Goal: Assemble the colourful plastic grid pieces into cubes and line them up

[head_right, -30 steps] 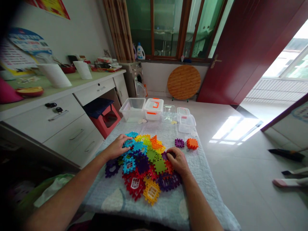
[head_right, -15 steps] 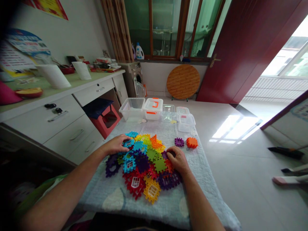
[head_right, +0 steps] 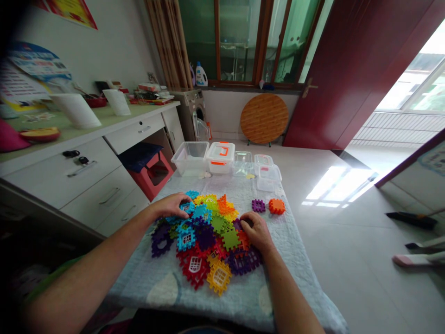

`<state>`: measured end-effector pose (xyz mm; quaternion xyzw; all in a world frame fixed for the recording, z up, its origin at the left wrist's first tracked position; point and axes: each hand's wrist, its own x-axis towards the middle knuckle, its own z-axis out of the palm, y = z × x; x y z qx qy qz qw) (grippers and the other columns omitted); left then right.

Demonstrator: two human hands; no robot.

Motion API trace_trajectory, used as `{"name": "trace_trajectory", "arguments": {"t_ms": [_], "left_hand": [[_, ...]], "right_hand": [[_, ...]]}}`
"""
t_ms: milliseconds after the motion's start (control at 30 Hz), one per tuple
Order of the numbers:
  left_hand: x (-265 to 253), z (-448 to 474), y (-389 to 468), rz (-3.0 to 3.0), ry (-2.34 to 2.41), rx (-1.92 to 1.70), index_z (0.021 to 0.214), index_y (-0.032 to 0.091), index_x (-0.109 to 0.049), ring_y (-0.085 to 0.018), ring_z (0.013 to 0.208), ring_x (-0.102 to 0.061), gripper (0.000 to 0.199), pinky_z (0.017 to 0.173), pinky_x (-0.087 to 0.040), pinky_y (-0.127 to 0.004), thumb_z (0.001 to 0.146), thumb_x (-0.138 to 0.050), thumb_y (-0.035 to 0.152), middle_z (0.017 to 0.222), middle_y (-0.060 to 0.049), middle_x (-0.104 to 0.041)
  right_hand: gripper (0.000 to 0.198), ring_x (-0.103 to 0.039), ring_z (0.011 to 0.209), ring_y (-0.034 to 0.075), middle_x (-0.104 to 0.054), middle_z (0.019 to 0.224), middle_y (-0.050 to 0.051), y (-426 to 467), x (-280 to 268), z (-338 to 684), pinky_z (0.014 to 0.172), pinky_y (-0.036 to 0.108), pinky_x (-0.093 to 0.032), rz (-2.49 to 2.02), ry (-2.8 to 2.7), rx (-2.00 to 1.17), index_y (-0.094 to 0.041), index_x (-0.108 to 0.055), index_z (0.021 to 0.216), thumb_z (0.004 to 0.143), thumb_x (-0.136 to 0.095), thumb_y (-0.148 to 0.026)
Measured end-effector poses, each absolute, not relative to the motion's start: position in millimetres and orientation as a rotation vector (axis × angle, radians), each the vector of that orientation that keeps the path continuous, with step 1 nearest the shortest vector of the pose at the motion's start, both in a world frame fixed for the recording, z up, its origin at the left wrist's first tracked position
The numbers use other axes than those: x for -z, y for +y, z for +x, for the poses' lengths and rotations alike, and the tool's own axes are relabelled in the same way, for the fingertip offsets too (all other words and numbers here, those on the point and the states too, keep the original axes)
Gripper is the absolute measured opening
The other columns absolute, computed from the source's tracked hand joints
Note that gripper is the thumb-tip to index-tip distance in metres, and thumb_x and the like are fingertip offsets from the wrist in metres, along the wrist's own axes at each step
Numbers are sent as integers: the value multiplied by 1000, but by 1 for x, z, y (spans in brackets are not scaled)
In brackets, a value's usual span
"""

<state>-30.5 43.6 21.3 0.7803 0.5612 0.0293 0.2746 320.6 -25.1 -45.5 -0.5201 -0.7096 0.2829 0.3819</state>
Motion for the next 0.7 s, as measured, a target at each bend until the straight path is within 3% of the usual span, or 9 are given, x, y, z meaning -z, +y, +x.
{"name": "trace_trajectory", "arguments": {"t_ms": [700], "left_hand": [[-21, -24, 38, 2213, 1557, -103, 108, 14, -68, -27, 99, -63, 57, 88, -49, -31, 58, -75, 40, 107, -9, -66]], "right_hand": [[16, -63, 85, 22, -70, 88, 5, -25, 46, 321, 82, 35, -47, -1328, -1822, -719, -21, -68, 85, 80, -54, -26]]}}
